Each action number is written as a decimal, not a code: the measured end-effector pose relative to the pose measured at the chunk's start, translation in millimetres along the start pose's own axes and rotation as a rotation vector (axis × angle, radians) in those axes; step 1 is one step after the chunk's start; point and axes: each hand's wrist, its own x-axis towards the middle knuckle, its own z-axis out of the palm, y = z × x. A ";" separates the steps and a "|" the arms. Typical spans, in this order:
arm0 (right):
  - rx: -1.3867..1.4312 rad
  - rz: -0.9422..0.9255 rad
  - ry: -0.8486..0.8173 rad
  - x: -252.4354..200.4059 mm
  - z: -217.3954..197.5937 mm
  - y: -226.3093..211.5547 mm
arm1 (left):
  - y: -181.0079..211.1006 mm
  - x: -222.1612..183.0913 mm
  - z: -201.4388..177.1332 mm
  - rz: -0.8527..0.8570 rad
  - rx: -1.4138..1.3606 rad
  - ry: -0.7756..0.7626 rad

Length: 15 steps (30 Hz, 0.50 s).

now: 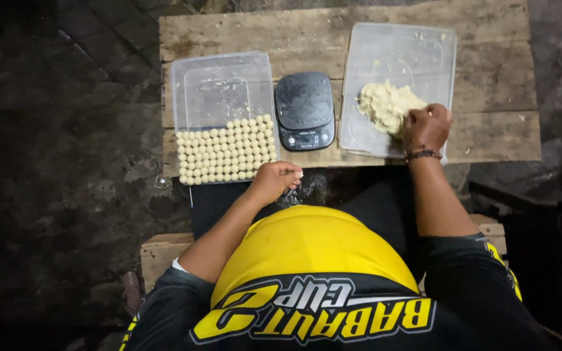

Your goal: The person repeatedly pinches off small portions of dough from a container, weighs each portion on a digital scale, rolls it into a ball between the palms, and places the finished balls into a clear plastic tray. The process is repeated continuously throughout the clip.

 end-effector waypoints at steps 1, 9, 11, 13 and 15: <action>0.253 0.310 -0.100 2.1 -13.3 -10.1 | 3.7 -2.3 1.7 -0.005 0.005 0.013; 0.244 0.023 -0.097 -25.7 -30.2 -55.7 | 11.4 13.0 14.9 0.104 0.046 0.083; 0.857 0.138 -0.169 -19.6 -109.6 -136.9 | 17.0 22.9 26.5 0.563 0.306 0.143; 1.296 0.250 -0.337 -27.5 -149.7 -181.3 | 40.6 21.9 46.8 0.756 0.434 0.175; 1.734 0.354 -0.524 -31.9 -178.1 -219.4 | 62.6 17.4 60.0 0.946 0.565 0.215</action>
